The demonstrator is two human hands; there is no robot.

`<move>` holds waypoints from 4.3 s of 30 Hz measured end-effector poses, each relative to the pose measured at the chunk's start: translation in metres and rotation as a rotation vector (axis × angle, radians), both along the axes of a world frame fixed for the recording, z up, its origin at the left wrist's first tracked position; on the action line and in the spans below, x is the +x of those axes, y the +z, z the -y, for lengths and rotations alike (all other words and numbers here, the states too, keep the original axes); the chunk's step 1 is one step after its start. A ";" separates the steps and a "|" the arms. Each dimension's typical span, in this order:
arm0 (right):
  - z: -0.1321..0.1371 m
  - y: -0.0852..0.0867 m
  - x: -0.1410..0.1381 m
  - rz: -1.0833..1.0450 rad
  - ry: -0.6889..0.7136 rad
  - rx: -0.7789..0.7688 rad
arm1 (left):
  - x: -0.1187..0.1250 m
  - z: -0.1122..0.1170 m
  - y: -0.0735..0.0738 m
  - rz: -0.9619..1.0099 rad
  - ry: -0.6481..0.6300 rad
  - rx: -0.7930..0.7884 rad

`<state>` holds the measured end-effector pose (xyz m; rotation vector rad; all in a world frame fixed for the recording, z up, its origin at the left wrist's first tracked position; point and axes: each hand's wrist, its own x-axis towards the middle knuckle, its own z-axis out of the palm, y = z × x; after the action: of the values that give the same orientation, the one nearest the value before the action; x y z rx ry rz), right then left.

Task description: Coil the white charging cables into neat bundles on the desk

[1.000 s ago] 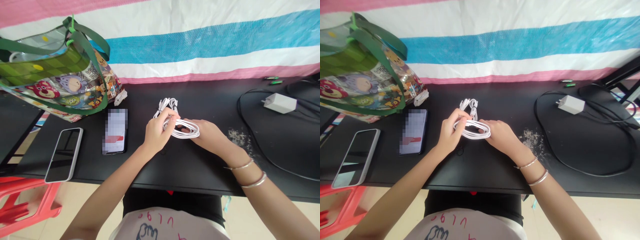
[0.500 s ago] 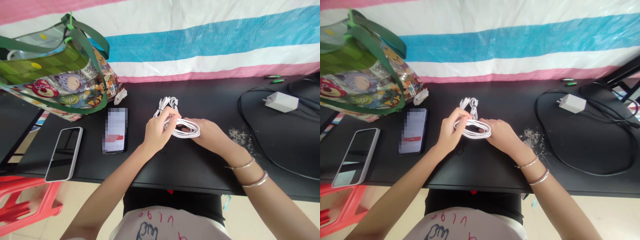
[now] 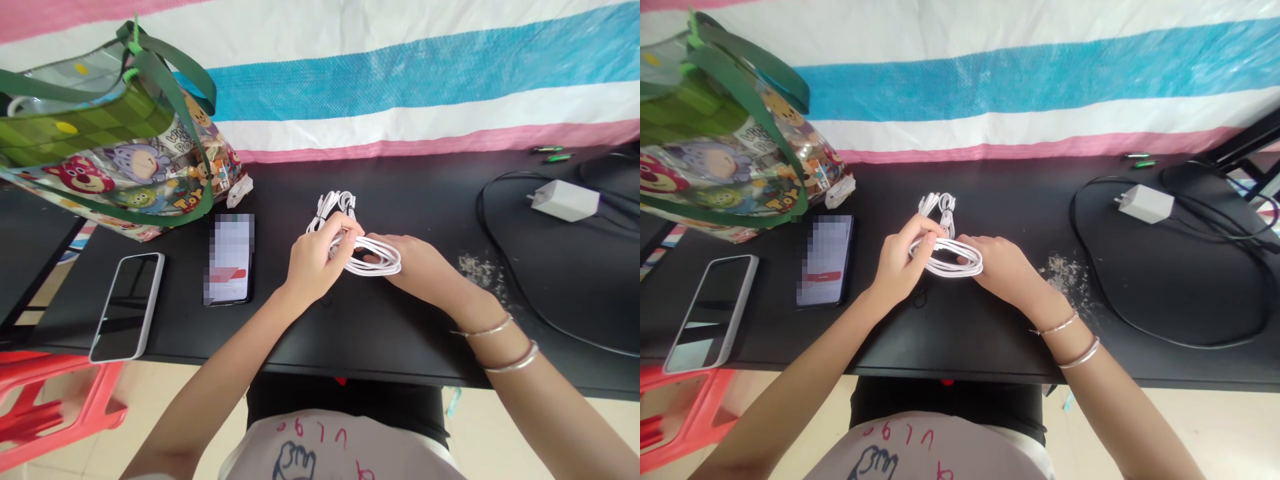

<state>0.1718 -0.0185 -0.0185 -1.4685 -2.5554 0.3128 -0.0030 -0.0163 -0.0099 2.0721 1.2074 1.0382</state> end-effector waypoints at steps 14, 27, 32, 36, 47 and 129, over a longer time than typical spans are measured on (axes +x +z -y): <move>0.001 0.007 -0.006 0.071 -0.100 -0.057 | 0.002 0.004 -0.003 -0.042 0.006 0.054; 0.001 0.011 -0.007 -0.933 -0.179 -0.339 | 0.001 -0.001 -0.002 0.244 0.167 -0.144; 0.003 0.014 -0.010 -1.157 -0.208 -0.531 | 0.002 0.000 -0.003 0.260 0.187 -0.166; 0.005 0.008 -0.010 -1.187 -0.184 -0.585 | 0.002 0.000 -0.003 0.251 0.174 -0.175; 0.008 0.009 -0.016 -1.145 -0.238 -0.514 | 0.003 0.002 -0.002 0.079 0.138 -0.028; 0.002 0.006 -0.009 -0.997 -0.254 -0.431 | 0.000 0.001 -0.002 -0.102 -0.029 -0.045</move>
<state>0.1632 -0.0203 -0.0124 -1.2452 -1.5368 1.2377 -0.0026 -0.0169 -0.0121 2.1233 1.2351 0.8942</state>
